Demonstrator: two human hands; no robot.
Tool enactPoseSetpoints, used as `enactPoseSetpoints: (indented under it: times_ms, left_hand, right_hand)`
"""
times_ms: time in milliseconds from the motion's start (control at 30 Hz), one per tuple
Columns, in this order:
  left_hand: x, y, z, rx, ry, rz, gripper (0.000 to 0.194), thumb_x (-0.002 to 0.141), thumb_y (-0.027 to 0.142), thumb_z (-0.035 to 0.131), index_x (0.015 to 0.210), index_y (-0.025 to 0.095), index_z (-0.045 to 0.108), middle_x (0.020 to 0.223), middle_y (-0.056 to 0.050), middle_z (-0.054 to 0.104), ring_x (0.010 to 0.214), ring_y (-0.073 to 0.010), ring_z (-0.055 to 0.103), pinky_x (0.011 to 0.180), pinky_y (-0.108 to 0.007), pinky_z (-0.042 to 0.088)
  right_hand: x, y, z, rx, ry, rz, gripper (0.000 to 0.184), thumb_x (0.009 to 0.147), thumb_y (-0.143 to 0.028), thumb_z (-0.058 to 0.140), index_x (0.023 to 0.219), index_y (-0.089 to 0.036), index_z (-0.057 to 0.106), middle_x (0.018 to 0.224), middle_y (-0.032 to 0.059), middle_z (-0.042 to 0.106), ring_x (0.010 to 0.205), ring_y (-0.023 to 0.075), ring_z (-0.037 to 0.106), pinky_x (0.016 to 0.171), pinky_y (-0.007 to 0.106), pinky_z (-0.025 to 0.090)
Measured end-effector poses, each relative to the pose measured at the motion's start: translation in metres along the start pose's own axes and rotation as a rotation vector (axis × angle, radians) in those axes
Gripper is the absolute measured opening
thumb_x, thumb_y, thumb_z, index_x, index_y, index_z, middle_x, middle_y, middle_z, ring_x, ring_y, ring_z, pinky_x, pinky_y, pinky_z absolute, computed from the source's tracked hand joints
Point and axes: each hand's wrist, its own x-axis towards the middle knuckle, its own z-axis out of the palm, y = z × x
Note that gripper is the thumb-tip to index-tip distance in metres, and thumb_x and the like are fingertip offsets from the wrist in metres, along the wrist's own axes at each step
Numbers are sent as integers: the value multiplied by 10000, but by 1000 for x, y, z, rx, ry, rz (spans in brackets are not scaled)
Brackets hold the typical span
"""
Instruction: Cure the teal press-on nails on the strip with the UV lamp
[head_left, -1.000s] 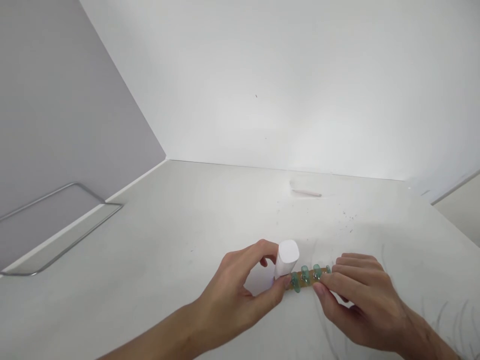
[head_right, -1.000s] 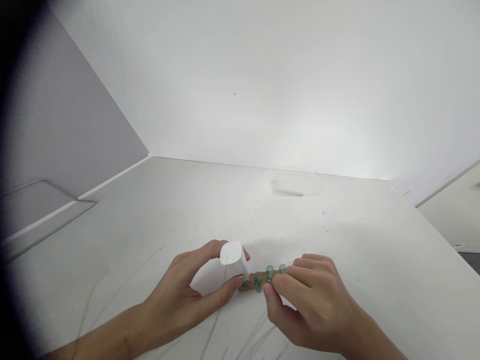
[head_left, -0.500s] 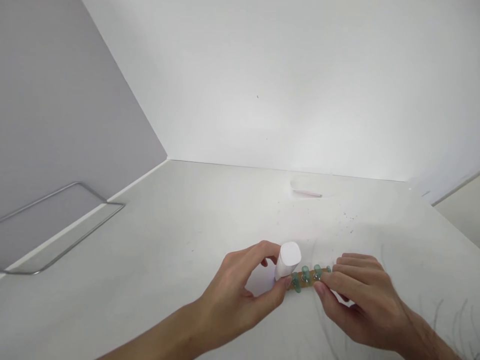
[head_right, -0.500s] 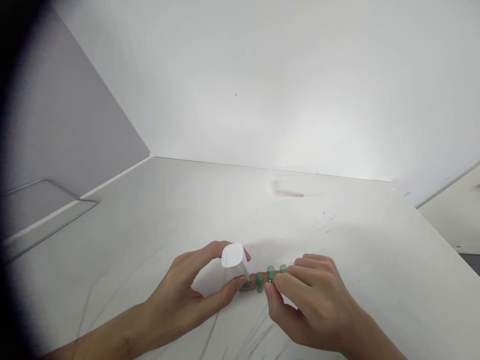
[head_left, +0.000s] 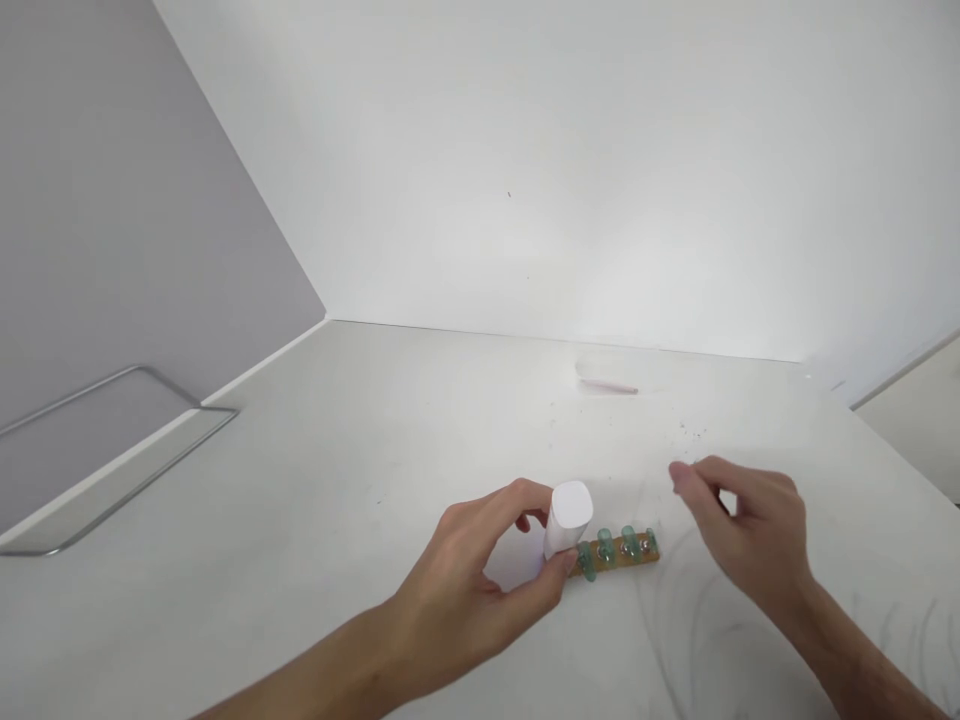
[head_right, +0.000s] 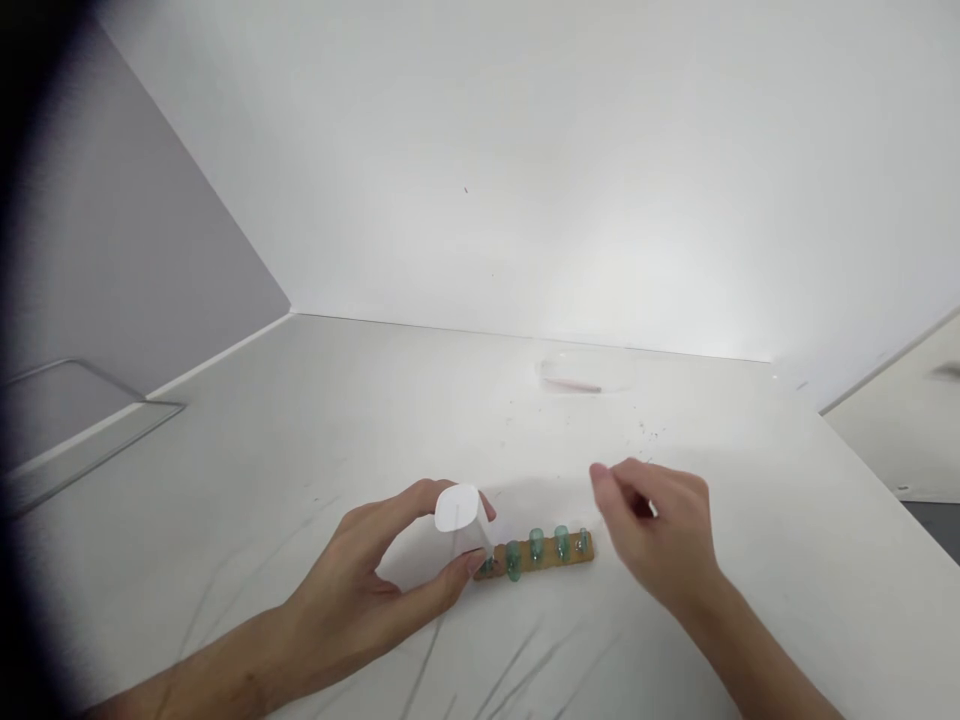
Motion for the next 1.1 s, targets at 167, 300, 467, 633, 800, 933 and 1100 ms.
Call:
enactPoseSetpoints:
  times_ms: [167, 300, 467, 633, 800, 933, 1100]
  left_hand:
    - [2, 3, 0, -40, -12, -31, 90, 866, 211, 589, 941, 258, 578, 819, 0, 657, 679, -155, 566, 361, -161, 329]
    - [4, 4, 1, -8, 63, -23, 59, 834, 200, 596, 877, 234, 572, 799, 3, 632, 734, -154, 558, 387, -150, 338]
    - [5, 5, 1, 16, 95, -6, 51, 823, 189, 586, 847, 231, 569, 782, 16, 609, 738, -146, 528, 443, -159, 386]
    - [6, 7, 0, -29, 75, -19, 97, 819, 159, 588, 878, 235, 593, 804, 30, 633, 743, -141, 557, 621, -224, 491]
    - [10, 5, -4, -196, 46, -56, 81, 847, 161, 595, 896, 225, 602, 852, 39, 686, 739, -126, 614, 753, -274, 503]
    - [12, 1, -5, -210, 50, -79, 58, 848, 171, 601, 884, 217, 600, 845, 33, 693, 739, -134, 624, 734, -282, 500]
    - [11, 2, -5, -208, 31, -97, 77, 845, 160, 601, 892, 221, 602, 836, 42, 692, 738, -132, 631, 752, -288, 499]
  right_hand:
    - [15, 31, -13, 167, -488, 391, 287, 929, -369, 491, 717, -212, 602, 541, -31, 443, 510, 121, 420, 475, 243, 359]
    - [16, 46, -19, 189, -756, 421, 162, 893, -321, 524, 861, -220, 646, 575, -45, 431, 536, 121, 433, 508, 244, 371]
    - [12, 45, -26, 174, -1108, 450, 170, 813, -216, 571, 968, -261, 624, 558, -77, 397, 525, 109, 360, 505, 235, 310]
    - [11, 33, -29, 38, -1250, 493, 302, 762, -315, 663, 1049, -324, 570, 677, -52, 494, 737, 178, 479, 574, 256, 342]
    - [7, 26, -19, 37, -1241, 469, 185, 796, -325, 627, 966, -303, 559, 661, -53, 481, 758, 179, 479, 593, 261, 350]
    - [3, 25, -15, 33, -1222, 455, 123, 803, -311, 615, 914, -283, 569, 674, -45, 497, 789, 183, 501, 596, 259, 354]
    - [2, 22, -16, 10, -1203, 444, 114, 809, -311, 614, 914, -281, 581, 695, -36, 524, 785, 183, 516, 576, 250, 352]
